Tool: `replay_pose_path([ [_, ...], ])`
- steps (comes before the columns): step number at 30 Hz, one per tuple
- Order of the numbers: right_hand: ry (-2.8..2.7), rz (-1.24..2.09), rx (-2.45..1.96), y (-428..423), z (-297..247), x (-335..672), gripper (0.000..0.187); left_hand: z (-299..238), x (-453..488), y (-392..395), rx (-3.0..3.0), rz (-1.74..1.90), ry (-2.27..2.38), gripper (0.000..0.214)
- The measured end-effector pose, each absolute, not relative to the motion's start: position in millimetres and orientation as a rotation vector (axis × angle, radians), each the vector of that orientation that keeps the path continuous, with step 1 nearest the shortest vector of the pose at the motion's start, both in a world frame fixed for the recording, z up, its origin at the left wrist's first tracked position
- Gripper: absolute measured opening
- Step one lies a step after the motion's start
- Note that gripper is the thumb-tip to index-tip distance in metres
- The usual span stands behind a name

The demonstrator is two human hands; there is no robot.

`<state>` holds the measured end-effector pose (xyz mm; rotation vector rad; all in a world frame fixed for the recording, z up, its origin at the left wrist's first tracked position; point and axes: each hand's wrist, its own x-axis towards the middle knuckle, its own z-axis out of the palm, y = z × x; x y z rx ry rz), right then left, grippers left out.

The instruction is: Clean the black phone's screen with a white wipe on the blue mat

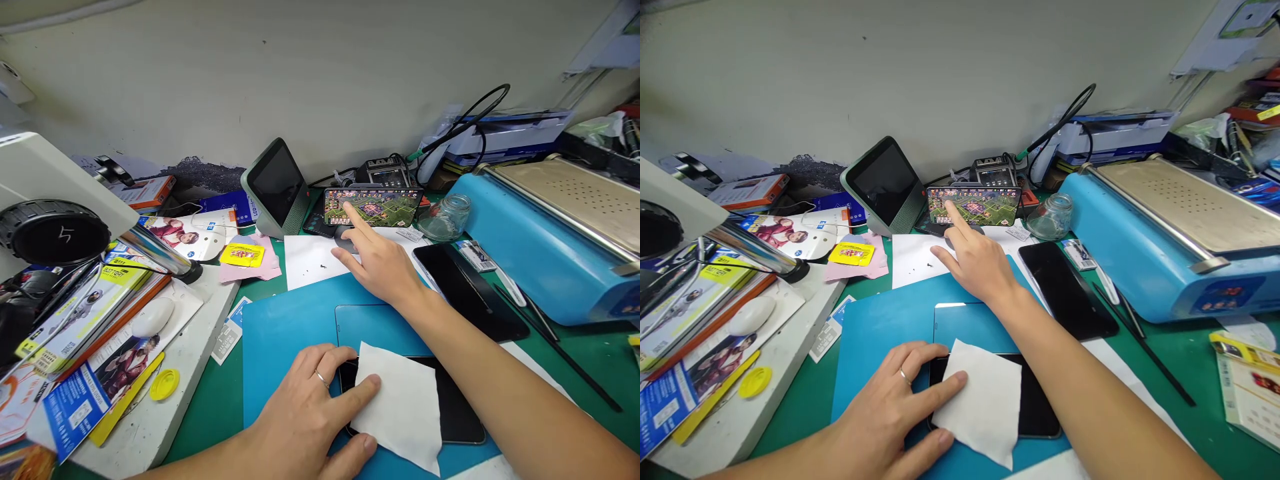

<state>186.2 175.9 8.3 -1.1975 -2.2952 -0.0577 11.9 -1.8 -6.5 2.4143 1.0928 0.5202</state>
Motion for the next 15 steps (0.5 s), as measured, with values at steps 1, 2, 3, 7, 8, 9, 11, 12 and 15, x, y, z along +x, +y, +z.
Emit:
replay_pose_path([
  [1, -2.290, -0.057, -1.195, 176.1, 8.1, 186.2, 0.031, -6.5, 11.9, -1.6, 2.416, 0.518, 1.091, 0.055],
  [2, -2.288, -0.057, -1.191, 176.1, 7.9, 186.2, 0.031, -6.6, 12.0, -1.3, 2.415, 0.518, 1.091, 0.055],
  [3, -2.291, -0.057, -1.184, 176.1, 7.7, 186.2, 0.032, -6.7, 12.0, -1.1, 2.414, 0.523, 1.092, 0.055],
  [7, -2.318, -0.081, -1.169, 174.8, 7.9, 185.8, 0.034, -6.8, 12.0, -0.8, 2.407, 0.546, 1.098, 0.056],
  [8, -2.326, -0.088, -1.170, 174.5, 8.1, 185.6, 0.035, -6.7, 11.9, -1.0, 2.408, 0.549, 1.098, 0.056],
  [9, -2.333, -0.091, -1.169, 174.4, 8.2, 185.5, 0.034, -6.5, 11.9, -1.2, 2.411, 0.551, 1.097, 0.056],
  [11, -2.339, -0.089, -1.171, 174.5, 8.5, 185.2, 0.034, -5.8, 11.7, -1.6, 2.417, 0.555, 1.104, 0.055],
  [12, -2.337, -0.087, -1.174, 174.7, 8.5, 185.0, 0.034, -5.5, 11.6, -1.7, 2.421, 0.555, 1.110, 0.055],
  [15, -2.342, -0.090, -1.181, 175.1, 8.4, 184.6, 0.034, -4.9, 11.3, -1.7, 2.424, 0.558, 1.119, 0.055],
])
